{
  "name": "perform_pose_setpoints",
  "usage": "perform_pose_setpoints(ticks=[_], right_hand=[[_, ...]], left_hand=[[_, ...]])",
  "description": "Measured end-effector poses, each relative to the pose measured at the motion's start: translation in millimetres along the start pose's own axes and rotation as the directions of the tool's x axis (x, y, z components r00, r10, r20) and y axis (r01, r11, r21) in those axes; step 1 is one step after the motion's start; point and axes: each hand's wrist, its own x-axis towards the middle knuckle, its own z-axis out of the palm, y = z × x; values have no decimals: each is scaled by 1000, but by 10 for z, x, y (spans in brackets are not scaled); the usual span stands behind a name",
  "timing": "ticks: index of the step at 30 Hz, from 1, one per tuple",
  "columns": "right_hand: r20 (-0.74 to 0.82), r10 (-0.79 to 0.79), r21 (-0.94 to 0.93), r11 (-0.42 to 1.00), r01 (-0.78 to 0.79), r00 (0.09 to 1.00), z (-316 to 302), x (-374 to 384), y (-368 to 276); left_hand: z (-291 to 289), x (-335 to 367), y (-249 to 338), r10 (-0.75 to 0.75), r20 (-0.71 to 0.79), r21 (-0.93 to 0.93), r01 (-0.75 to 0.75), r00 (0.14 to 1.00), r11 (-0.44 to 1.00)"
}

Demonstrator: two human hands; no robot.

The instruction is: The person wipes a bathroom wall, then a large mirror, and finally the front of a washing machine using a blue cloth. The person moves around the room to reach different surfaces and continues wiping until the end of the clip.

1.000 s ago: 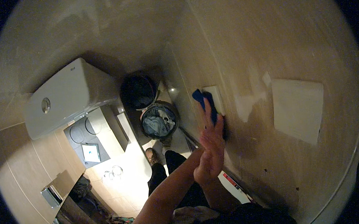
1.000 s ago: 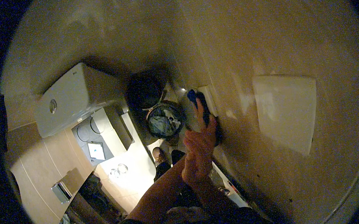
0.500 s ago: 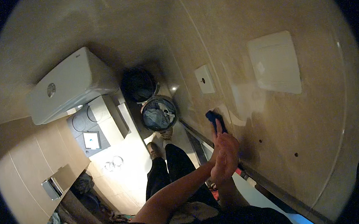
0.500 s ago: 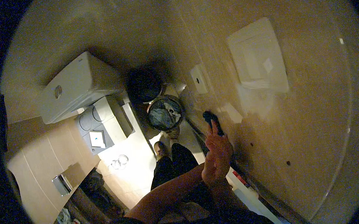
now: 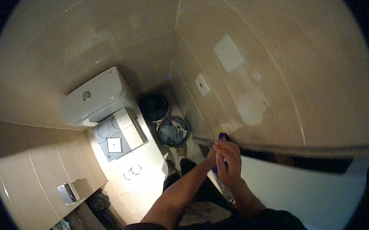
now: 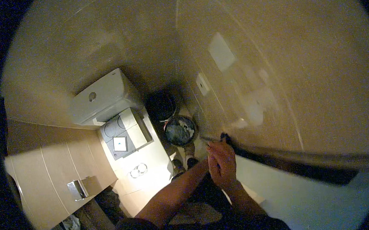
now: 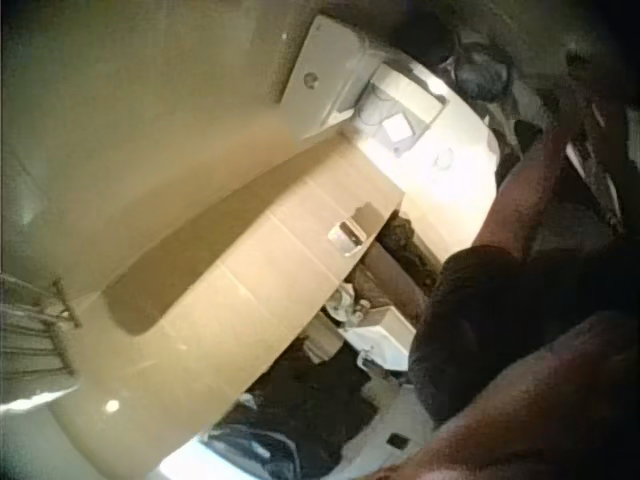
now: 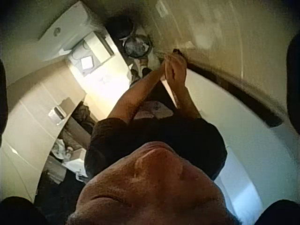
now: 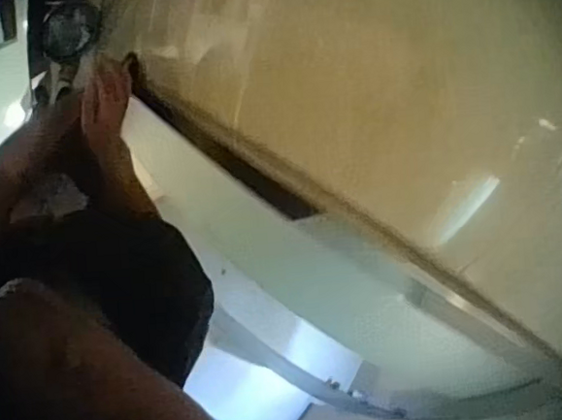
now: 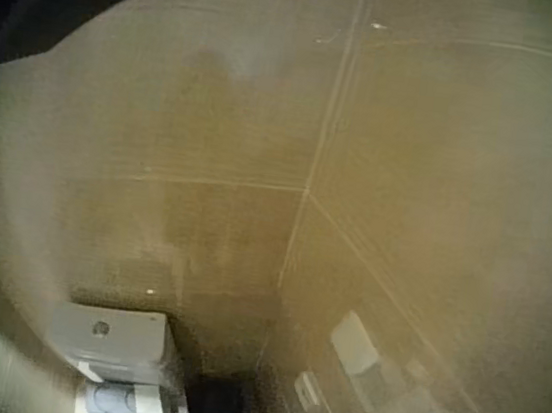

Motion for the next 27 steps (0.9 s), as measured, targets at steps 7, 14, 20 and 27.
perform_pose_setpoints(ticks=[7, 14, 20, 27], right_hand=[[147, 177, -117, 980, -160, 973, -545, -633, -404], [17, 350, -71, 935, -348, 937, -872, -1359, -608], [-176, 378, -115, 909, -400, 909, -1222, -1722, -776], [-439, 391, 116, 917, -381, 809, -1908, -2504, -821]], left_hand=[[-137, -680, 245, -171, -167, 152, 197, 971, 969], [586, -1823, 904, -75, -191, -89, 59, 979, 994], [1243, -2272, 879, 181, 15, -95, -179, 983, 979], [2209, -2717, 549, -57, 383, -409, 225, 922, 884]])
